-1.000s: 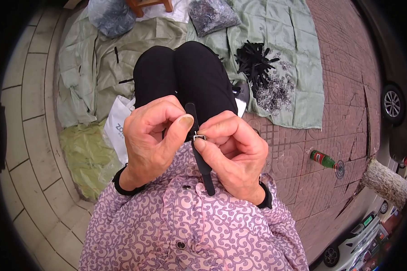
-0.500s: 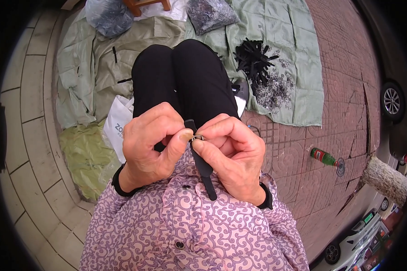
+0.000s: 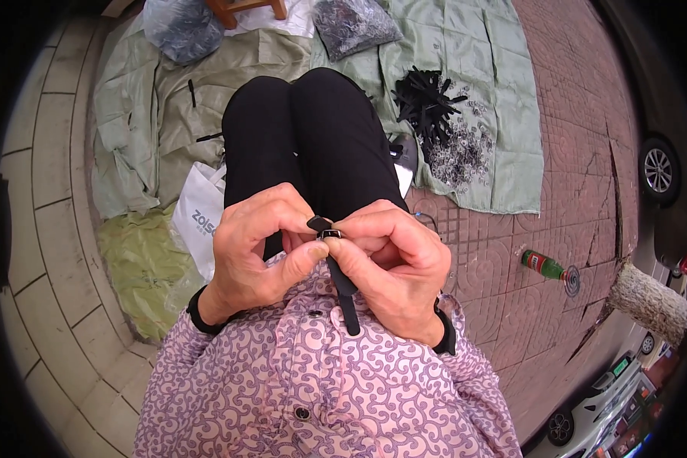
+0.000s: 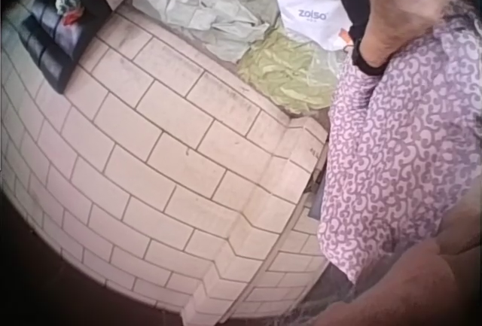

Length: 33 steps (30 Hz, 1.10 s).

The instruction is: Manually attaching metal buckles or fasteners to black fabric/leather shoe straps.

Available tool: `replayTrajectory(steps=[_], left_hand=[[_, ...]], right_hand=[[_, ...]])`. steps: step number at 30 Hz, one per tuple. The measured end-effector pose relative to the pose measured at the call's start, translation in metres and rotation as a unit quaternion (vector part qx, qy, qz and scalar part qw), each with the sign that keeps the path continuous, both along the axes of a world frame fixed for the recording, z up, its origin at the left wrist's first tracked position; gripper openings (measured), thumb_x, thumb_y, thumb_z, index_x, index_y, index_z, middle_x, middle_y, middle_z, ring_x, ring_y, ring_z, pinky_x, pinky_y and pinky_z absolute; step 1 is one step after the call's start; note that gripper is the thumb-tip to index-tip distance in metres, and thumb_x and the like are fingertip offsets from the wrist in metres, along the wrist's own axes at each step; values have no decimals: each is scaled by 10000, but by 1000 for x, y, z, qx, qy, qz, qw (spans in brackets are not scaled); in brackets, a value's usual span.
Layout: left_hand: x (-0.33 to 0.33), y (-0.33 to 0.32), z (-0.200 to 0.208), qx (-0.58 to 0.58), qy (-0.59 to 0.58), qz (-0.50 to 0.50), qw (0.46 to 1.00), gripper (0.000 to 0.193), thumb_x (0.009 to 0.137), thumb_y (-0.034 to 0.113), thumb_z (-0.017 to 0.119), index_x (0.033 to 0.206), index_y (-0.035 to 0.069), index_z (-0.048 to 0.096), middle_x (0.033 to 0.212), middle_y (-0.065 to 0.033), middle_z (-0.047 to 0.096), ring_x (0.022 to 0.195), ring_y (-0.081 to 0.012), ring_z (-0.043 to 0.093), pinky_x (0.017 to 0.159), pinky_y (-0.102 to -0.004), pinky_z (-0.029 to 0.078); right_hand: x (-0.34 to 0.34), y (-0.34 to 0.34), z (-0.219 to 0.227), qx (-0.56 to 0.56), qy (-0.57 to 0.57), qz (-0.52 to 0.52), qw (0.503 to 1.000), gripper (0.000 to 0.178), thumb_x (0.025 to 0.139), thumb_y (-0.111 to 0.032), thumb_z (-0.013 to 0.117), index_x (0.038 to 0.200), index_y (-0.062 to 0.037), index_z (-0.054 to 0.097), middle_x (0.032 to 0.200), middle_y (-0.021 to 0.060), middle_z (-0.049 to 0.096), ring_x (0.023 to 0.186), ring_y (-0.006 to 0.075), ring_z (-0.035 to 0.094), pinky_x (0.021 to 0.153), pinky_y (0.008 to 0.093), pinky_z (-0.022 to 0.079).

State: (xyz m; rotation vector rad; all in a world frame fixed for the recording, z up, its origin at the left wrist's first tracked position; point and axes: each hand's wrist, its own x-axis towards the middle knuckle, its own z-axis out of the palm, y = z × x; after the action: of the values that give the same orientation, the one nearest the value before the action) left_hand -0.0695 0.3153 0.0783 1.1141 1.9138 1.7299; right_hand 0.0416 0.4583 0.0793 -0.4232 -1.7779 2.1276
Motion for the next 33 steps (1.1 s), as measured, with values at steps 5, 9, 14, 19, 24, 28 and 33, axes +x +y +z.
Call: replayTrajectory(steps=[5, 9, 14, 19, 24, 28, 33], left_hand=[[-3, -2, -1, 27, -25, -10, 999, 178, 775, 9, 777, 820, -5, 605, 739, -62, 574, 571, -96, 574, 485, -226, 434], [-5, -1, -5, 25, -77, 7, 997, 176, 785, 2, 772, 790, -8, 596, 722, -56, 574, 574, -87, 566, 490, -226, 426], [2, 1, -4, -4, -50, 24, 998, 172, 766, 11, 759, 754, 2, 588, 695, -71, 565, 561, -141, 525, 507, -274, 408], [9, -3, 7, -39, 11, 68, 997, 157, 745, 26, 728, 720, 24, 573, 651, -81, 532, 531, -194, 531, 497, -304, 406], [17, -11, 20, -51, -22, 81, 995, 76, 846, -1, 680, 806, -5, 615, 705, -46, 574, 584, -114, 526, 527, -256, 414], [15, -5, 22, -30, -38, 54, 997, 162, 807, -30, 706, 760, -9, 553, 683, -59, 524, 558, -129, 487, 504, -274, 391], [16, -9, 27, -39, -47, 45, 997, 178, 797, -8, 730, 758, -10, 555, 684, -73, 523, 563, -155, 500, 510, -288, 399]], right_hand=[[-4, 0, 7, -117, -20, 9, 993, 119, 826, 116, 697, 922, 65, 647, 869, 104, 651, 672, 65, 607, 573, 168, 473], [-12, 5, 2, -145, -47, 19, 988, 105, 835, 108, 693, 917, 63, 645, 873, 105, 652, 652, 81, 621, 554, 178, 495], [-6, 8, 5, -191, -63, 34, 979, 70, 866, 107, 650, 928, 78, 634, 893, 139, 646, 656, 139, 650, 534, 231, 532], [4, 4, -3, -199, -79, 72, 974, 85, 901, 43, 650, 986, 52, 648, 945, 80, 674, 761, 105, 664, 668, 212, 544], [0, -2, -21, -273, -71, 92, 955, 109, 883, 78, 650, 988, 51, 657, 990, 86, 672, 873, 112, 656, 791, 237, 542], [4, 1, -27, -222, -34, 83, 971, 108, 913, 11, 658, 1019, 35, 660, 953, 48, 680, 838, 59, 633, 741, 183, 522], [3, 3, -31, -203, -55, 109, 971, 115, 896, 24, 671, 1007, 48, 686, 994, 58, 654, 888, 73, 622, 763, 175, 500]])
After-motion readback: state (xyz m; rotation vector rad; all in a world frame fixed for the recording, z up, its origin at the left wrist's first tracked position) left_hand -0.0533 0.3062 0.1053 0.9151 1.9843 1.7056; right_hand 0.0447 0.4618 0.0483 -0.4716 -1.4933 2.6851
